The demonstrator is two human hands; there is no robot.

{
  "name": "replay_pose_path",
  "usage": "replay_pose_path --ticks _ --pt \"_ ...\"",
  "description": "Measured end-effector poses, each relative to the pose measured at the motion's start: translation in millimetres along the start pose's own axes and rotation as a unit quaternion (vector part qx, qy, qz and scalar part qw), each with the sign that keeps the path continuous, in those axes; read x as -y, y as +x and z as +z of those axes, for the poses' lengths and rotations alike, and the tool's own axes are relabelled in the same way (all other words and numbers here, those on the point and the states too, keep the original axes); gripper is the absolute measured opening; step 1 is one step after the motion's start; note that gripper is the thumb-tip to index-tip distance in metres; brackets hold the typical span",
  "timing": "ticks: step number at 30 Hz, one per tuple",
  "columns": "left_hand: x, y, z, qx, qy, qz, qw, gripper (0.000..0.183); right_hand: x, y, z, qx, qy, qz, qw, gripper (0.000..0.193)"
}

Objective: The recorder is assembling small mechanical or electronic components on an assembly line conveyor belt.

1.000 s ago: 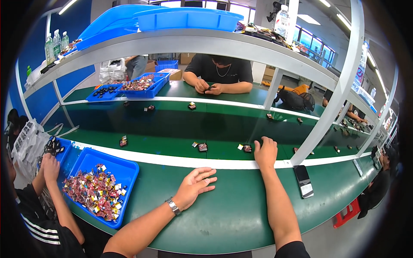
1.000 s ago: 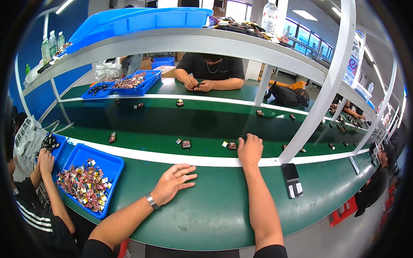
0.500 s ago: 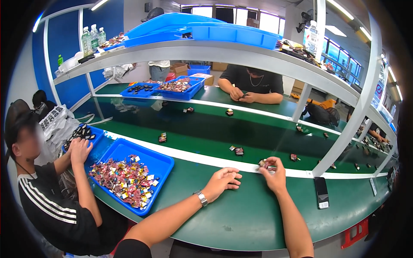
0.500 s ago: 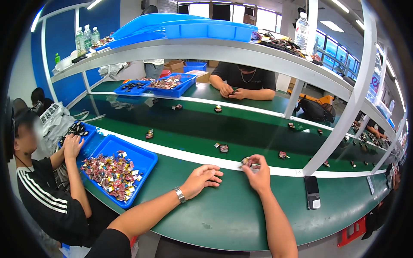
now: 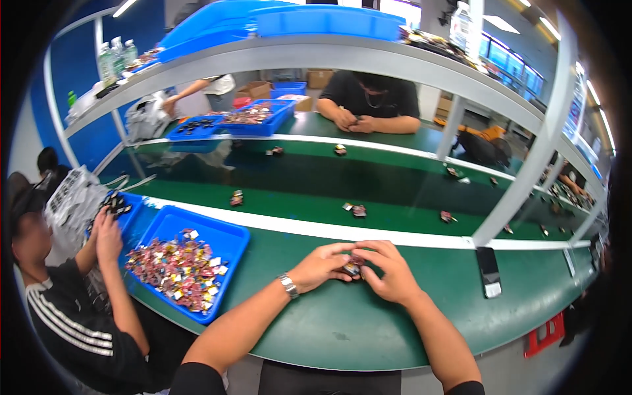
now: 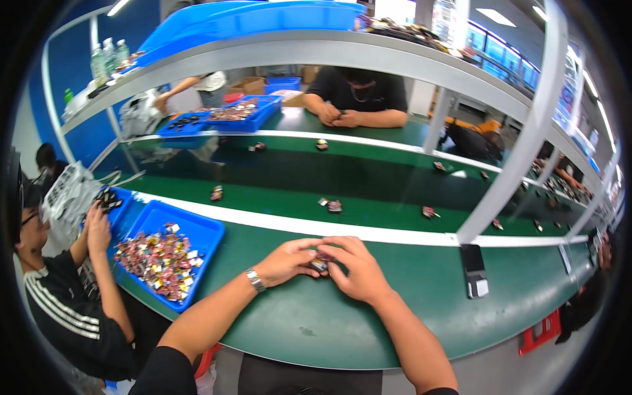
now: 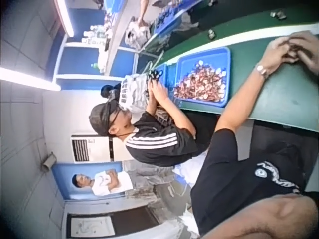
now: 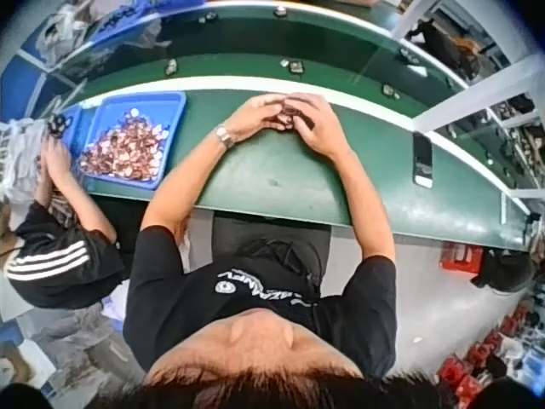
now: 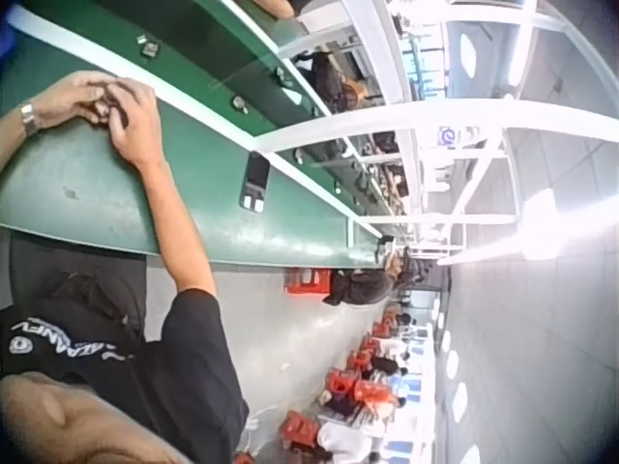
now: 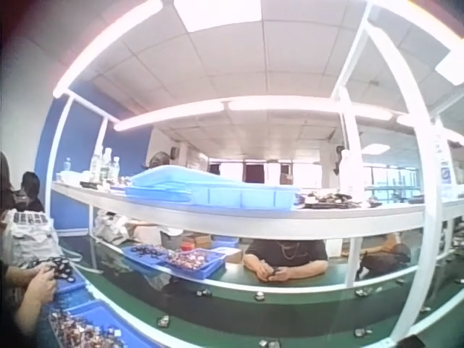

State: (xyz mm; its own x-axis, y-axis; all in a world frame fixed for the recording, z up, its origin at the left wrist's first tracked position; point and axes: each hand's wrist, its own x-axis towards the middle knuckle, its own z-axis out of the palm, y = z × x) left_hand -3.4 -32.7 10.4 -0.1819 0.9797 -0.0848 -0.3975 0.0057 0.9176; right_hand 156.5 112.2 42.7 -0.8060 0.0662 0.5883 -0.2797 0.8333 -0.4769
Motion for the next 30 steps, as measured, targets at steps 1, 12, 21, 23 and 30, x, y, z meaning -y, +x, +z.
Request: replay_pose_path --ticks 1,12,21,23,30 --pt "-1 1 4 0.014 -0.003 -0.006 1.000 0.037 1 -1 2 -0.004 -0.015 0.014 1.000 0.036" --pt "4 4 13 -0.036 0.005 0.008 0.999 0.032 -4 -5 6 0.004 -0.075 -0.002 0.997 0.018" --pt "2 3 9 0.021 0.036 0.036 0.998 0.036 -5 -6 8 -0.008 -0.053 0.065 0.996 0.011" --pt "1 2 12 0.037 0.071 0.050 0.996 0.036 -5 -7 9 -0.012 -0.043 0.086 0.995 0.009" --pt "-1 1 14 0.006 0.050 0.019 0.999 0.032 1 -6 3 0.015 -0.021 0.073 0.997 0.007"
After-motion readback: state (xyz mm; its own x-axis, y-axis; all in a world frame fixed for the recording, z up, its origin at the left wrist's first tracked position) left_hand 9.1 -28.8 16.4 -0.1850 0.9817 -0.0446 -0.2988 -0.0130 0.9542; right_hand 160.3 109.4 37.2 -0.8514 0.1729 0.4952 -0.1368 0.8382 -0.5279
